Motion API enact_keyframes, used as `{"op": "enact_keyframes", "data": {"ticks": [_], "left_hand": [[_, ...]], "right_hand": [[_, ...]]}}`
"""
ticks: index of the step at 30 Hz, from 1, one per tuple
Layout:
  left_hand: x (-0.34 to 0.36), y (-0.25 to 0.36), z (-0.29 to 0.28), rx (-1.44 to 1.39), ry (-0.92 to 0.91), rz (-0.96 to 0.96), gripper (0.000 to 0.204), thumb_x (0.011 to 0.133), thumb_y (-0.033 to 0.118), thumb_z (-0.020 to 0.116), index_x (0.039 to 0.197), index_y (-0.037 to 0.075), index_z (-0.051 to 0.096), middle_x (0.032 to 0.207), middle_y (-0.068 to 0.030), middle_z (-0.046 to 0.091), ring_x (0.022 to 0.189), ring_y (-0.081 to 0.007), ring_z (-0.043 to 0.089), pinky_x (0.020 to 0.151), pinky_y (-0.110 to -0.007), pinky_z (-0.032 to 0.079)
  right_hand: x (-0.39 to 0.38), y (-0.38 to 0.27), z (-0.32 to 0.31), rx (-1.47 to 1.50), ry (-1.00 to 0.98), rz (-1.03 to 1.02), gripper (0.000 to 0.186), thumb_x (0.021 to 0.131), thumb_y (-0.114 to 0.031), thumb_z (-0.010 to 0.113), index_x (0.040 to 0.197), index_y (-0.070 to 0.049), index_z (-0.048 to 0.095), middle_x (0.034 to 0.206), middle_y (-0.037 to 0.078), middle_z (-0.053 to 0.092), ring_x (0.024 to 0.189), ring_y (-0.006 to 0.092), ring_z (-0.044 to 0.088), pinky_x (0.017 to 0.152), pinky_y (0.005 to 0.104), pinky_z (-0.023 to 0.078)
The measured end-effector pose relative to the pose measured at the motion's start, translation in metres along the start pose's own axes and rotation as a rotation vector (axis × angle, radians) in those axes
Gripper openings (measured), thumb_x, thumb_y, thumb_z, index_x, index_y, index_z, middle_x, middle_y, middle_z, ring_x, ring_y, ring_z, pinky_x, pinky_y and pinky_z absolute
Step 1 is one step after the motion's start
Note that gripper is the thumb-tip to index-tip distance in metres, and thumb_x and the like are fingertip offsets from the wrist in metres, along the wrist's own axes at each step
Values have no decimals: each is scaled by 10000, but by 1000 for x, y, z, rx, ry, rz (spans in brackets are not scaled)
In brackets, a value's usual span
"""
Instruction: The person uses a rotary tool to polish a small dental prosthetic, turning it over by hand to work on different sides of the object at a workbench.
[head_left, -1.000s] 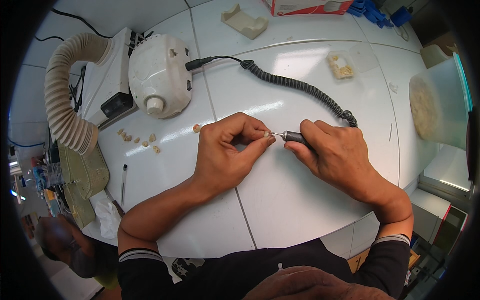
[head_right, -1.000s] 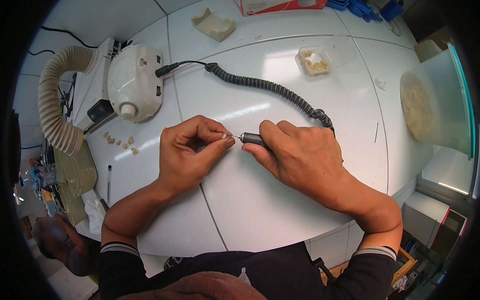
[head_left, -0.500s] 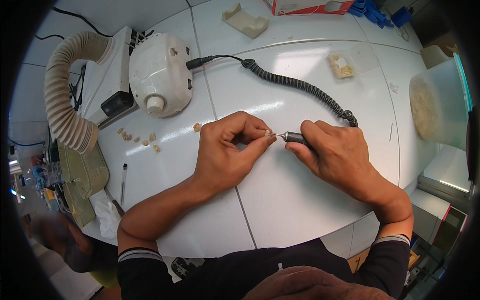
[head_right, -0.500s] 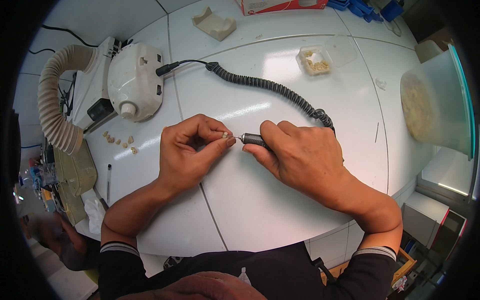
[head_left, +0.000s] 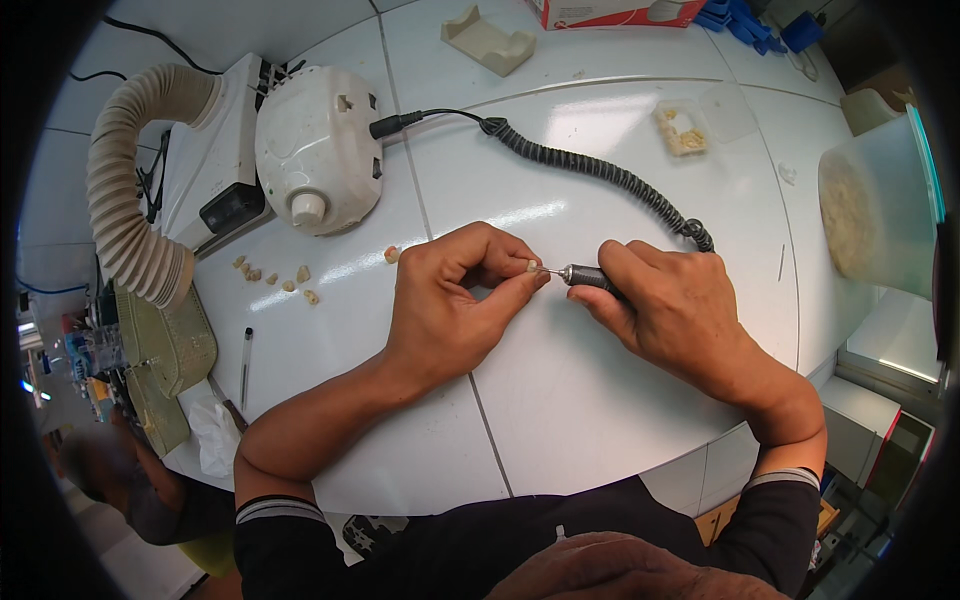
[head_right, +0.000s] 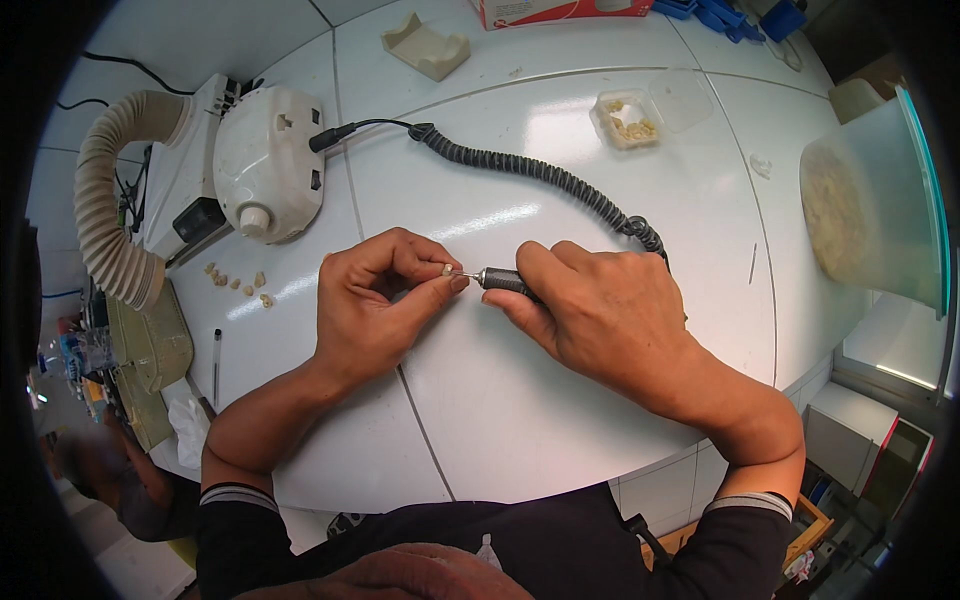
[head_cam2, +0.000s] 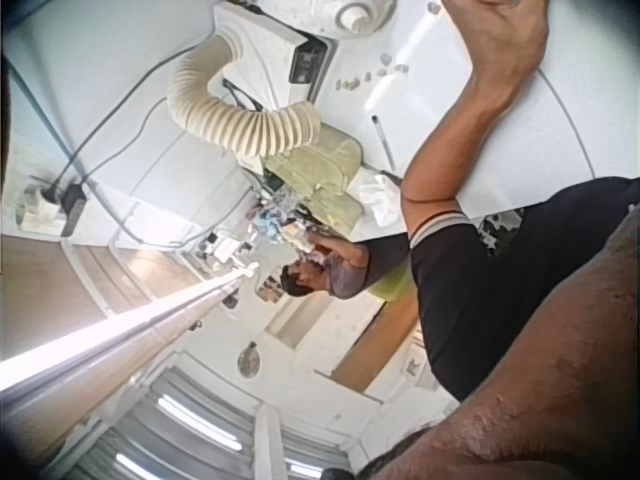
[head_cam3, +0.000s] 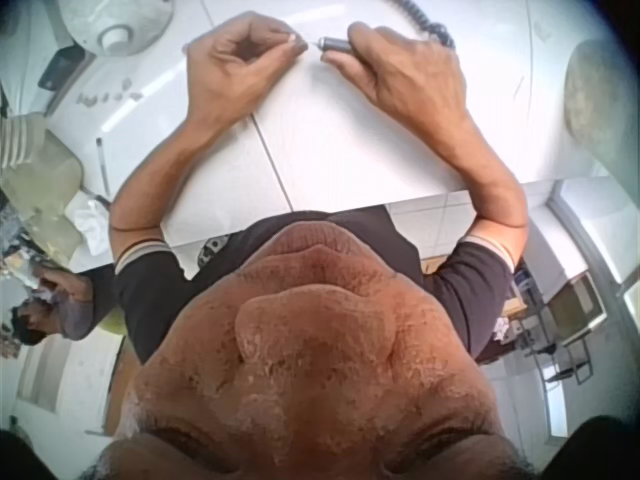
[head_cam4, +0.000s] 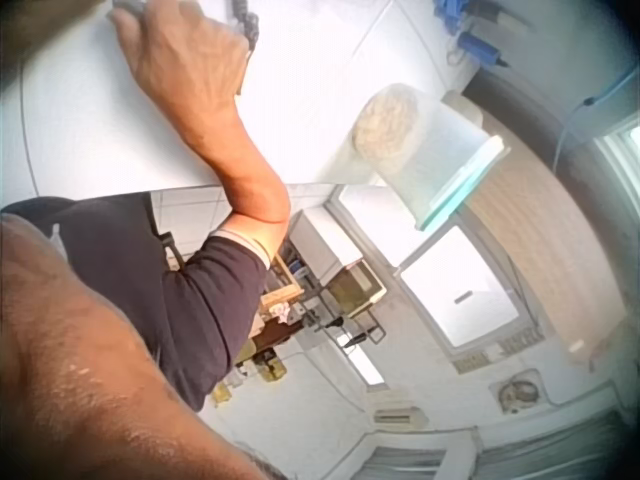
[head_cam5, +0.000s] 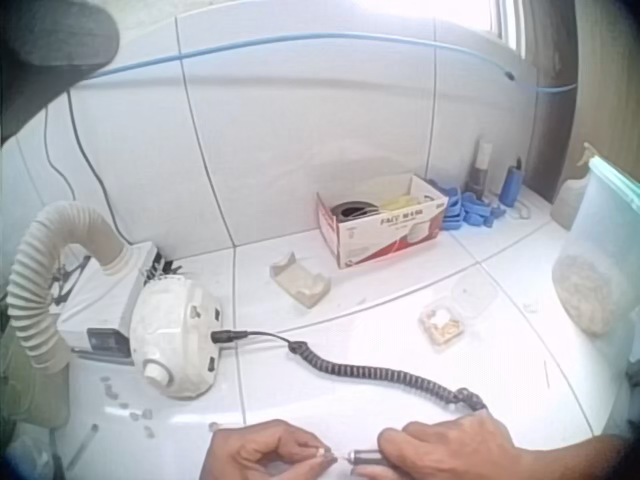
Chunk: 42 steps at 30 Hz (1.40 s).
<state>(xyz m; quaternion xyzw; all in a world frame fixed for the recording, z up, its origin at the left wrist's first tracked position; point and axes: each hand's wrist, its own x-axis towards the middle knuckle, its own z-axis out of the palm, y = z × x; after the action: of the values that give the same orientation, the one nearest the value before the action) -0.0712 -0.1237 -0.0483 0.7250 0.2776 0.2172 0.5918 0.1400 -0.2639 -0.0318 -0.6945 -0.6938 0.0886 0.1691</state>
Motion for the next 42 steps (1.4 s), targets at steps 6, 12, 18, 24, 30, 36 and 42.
{"op": "enact_keyframes", "data": {"ticks": [6,12,18,24,30,36,42], "left_hand": [[0,1,0,7,-4,-4,126,959,-48,829,894,-19,725,1043,-155,812,934,-140,774,848,-284,635],[0,0,0,1,-5,-9,122,959,-48,832,900,-23,728,1047,-155,812,940,-140,772,861,-287,636],[0,-4,1,-12,9,20,128,959,-31,832,924,-39,709,1018,-133,806,895,-121,762,803,-268,623],[0,-3,1,4,7,18,131,960,-33,831,923,-38,705,1022,-132,806,900,-122,764,807,-269,625],[1,1,0,7,-4,-8,136,963,-51,820,888,-17,712,1046,-156,813,945,-149,783,869,-296,649],[1,2,-1,21,-8,-17,131,961,-37,829,891,-16,721,1039,-153,815,930,-143,777,852,-291,640],[1,2,0,22,-6,-7,121,954,-39,834,897,-17,730,1039,-149,815,925,-142,774,852,-291,636]], "right_hand": [[0,0,0,3,0,0,464,1047,-493,755,871,-85,621,679,66,650,491,274,624,447,408,476],[0,0,-1,-7,2,-5,456,1044,-487,759,873,-87,624,686,68,657,503,278,638,453,406,485],[1,-1,-2,-9,-2,-4,455,1042,-486,762,873,-86,625,683,68,655,501,284,637,451,411,488],[0,0,-1,-8,8,-5,459,1040,-486,765,865,-87,619,675,66,649,491,283,630,447,410,484],[0,1,0,3,8,-3,461,1041,-488,764,865,-87,617,672,62,646,490,280,630,446,409,483],[0,1,1,-6,14,-7,461,1044,-488,762,869,-87,618,673,63,650,488,276,629,444,407,481],[0,1,0,-4,10,-7,460,1044,-487,761,869,-85,620,674,64,651,482,274,624,438,407,477]]}}
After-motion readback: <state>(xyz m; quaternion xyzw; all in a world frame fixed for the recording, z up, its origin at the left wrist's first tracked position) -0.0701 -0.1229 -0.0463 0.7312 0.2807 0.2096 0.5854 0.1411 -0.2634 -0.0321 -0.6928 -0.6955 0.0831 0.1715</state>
